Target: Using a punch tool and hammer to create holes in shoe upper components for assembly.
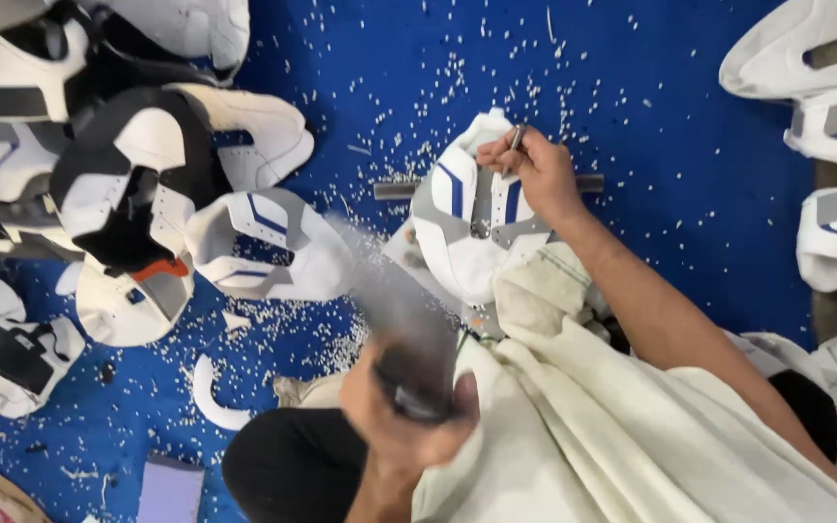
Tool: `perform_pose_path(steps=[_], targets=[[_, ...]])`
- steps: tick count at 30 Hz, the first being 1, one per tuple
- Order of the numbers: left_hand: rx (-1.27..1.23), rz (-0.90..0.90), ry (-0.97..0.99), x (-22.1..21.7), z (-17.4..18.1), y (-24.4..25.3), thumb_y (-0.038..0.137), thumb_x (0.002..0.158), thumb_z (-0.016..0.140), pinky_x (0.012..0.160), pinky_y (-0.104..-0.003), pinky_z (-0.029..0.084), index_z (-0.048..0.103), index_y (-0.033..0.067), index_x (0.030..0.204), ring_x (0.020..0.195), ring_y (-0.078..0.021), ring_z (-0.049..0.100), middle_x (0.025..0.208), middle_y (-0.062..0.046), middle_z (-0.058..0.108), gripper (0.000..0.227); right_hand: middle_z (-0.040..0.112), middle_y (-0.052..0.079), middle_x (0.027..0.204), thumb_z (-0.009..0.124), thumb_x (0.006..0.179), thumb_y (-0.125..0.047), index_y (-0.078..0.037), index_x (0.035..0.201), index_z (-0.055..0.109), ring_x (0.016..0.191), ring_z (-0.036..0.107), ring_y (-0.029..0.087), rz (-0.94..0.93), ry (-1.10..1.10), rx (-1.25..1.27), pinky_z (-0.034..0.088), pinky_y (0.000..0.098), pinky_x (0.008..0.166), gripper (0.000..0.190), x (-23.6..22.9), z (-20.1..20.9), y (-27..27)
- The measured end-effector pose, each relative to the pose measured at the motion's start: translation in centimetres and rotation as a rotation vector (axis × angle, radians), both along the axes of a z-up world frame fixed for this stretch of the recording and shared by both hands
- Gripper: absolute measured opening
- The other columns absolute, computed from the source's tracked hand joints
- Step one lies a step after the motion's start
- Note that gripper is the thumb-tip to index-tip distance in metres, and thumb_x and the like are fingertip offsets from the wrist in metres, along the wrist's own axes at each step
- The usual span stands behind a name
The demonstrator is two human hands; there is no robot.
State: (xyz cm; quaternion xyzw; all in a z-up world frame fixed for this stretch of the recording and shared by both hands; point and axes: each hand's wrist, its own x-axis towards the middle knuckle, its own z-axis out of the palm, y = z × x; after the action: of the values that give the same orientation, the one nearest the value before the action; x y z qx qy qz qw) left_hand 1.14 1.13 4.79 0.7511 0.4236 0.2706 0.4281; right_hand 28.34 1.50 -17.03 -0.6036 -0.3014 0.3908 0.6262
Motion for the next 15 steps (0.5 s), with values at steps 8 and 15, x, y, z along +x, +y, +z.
perform_pose_path(steps=[8, 15], targets=[[-0.086, -0.069, -0.073, 1.6, -14.9, 0.6, 0.008, 0.071, 0.077, 0.052, -0.032, 0.049, 0.056, 0.0061, 0.081, 0.048, -0.0195, 0.058, 0.062, -0.005, 0.057, 0.024, 0.075, 0.019, 0.115, 0.057, 0.098, 0.006, 0.003, 0.105, 0.064, 0.106, 0.074, 0.031, 0.028, -0.756, 0.152, 0.060, 0.0387, 0.089, 0.011, -0.5, 1.6, -0.5], [-0.208, 0.071, 0.230, -2.8, -8.8, -0.4, 0.019, 0.068, 0.084, 0.063, -0.032, 0.058, 0.065, 0.0015, 0.093, 0.065, -0.0208, 0.075, 0.075, -0.012, 0.073, 0.036, 0.074, 0.018, 0.113, 0.053, 0.110, -0.006, -0.002, 0.102, 0.060, 0.100, 0.075, 0.025, -0.170, 0.211, 0.076, 0.064, 0.0371, 0.090, 0.011, 1.5, -0.9, 0.5]])
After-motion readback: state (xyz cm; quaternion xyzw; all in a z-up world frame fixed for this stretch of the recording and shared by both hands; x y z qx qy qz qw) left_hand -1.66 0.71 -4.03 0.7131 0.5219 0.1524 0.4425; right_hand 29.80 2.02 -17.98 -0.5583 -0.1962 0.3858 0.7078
